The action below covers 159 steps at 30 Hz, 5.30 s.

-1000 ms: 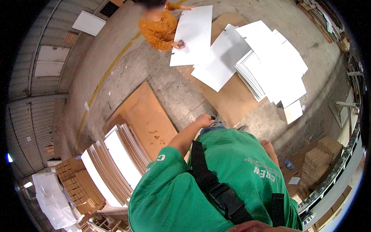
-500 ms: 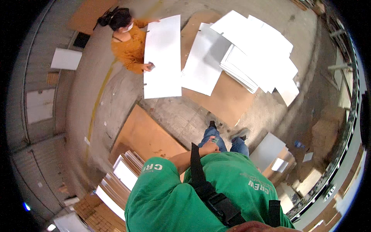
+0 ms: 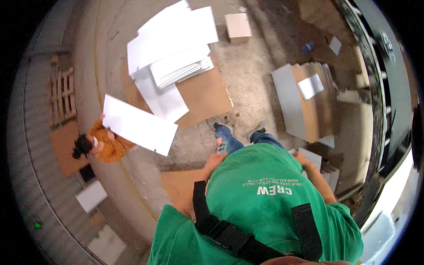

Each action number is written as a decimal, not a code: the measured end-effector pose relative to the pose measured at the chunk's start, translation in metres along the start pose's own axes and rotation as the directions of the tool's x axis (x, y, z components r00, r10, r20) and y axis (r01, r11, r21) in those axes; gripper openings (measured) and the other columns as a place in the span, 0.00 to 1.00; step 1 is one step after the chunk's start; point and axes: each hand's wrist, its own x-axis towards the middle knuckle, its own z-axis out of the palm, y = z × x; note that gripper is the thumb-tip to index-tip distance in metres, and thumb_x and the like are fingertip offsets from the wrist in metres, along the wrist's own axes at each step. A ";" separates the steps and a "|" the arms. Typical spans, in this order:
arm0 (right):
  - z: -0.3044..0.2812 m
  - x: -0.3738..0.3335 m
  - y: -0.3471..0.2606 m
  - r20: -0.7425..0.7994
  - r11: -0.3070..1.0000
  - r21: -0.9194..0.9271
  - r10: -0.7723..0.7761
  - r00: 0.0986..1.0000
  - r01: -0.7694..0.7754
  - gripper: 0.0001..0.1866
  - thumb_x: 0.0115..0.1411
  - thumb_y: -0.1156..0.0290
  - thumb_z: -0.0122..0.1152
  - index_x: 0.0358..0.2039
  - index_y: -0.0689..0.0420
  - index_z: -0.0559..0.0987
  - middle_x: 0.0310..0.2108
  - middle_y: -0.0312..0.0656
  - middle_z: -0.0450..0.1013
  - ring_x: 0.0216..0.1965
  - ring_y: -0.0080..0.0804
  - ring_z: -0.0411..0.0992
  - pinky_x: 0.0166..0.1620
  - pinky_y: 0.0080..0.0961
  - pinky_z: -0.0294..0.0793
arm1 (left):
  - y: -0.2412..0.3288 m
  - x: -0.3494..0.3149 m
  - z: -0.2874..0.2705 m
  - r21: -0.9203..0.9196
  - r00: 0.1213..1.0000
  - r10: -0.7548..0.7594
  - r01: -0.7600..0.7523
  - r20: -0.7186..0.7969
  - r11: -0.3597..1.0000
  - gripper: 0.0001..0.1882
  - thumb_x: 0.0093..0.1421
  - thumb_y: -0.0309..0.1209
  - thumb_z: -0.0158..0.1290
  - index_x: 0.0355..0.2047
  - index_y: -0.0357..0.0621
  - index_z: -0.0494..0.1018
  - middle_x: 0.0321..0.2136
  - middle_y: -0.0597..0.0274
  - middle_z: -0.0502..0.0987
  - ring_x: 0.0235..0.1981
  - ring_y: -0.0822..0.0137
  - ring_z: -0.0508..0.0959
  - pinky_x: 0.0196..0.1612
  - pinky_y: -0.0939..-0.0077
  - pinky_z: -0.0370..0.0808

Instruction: The person assembles flat-pack furniture by inserting wooden dowels into pre-drilled holes on white panels and joining them together. They repeatedly pick up panels, align dowels, and connect pieces on the floor.

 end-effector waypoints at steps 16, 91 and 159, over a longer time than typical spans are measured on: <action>0.025 -0.041 0.074 0.058 0.333 0.943 -0.124 0.991 -0.014 0.21 0.56 0.52 0.52 0.33 0.61 0.75 0.25 0.36 0.71 0.25 0.19 0.68 0.26 0.19 0.69 | 0.273 0.027 0.004 0.464 0.967 -0.049 -0.076 0.251 0.882 0.22 0.54 0.45 0.51 0.21 0.34 0.76 0.17 0.66 0.74 0.18 0.77 0.69 0.23 0.80 0.67; -0.090 0.402 0.045 -0.988 0.997 -0.074 -0.078 -0.132 -0.039 0.11 0.53 0.72 0.54 0.38 0.59 0.73 0.39 0.43 0.70 0.39 0.39 0.67 0.42 0.27 0.66 | 0.468 0.660 0.157 -0.191 0.297 0.856 -0.894 0.424 0.405 0.16 0.54 0.41 0.54 0.27 0.38 0.76 0.24 0.70 0.74 0.26 0.79 0.68 0.31 0.85 0.65; -0.069 0.428 0.065 -0.977 0.988 -0.037 -0.067 -0.204 -0.149 0.16 0.47 0.81 0.56 0.37 0.57 0.64 0.53 0.47 0.60 0.54 0.44 0.57 0.55 0.34 0.56 | 0.451 0.638 0.207 -0.426 0.349 0.902 -0.797 0.256 0.429 0.09 0.49 0.31 0.58 0.27 0.36 0.76 0.25 0.66 0.74 0.27 0.78 0.70 0.32 0.83 0.66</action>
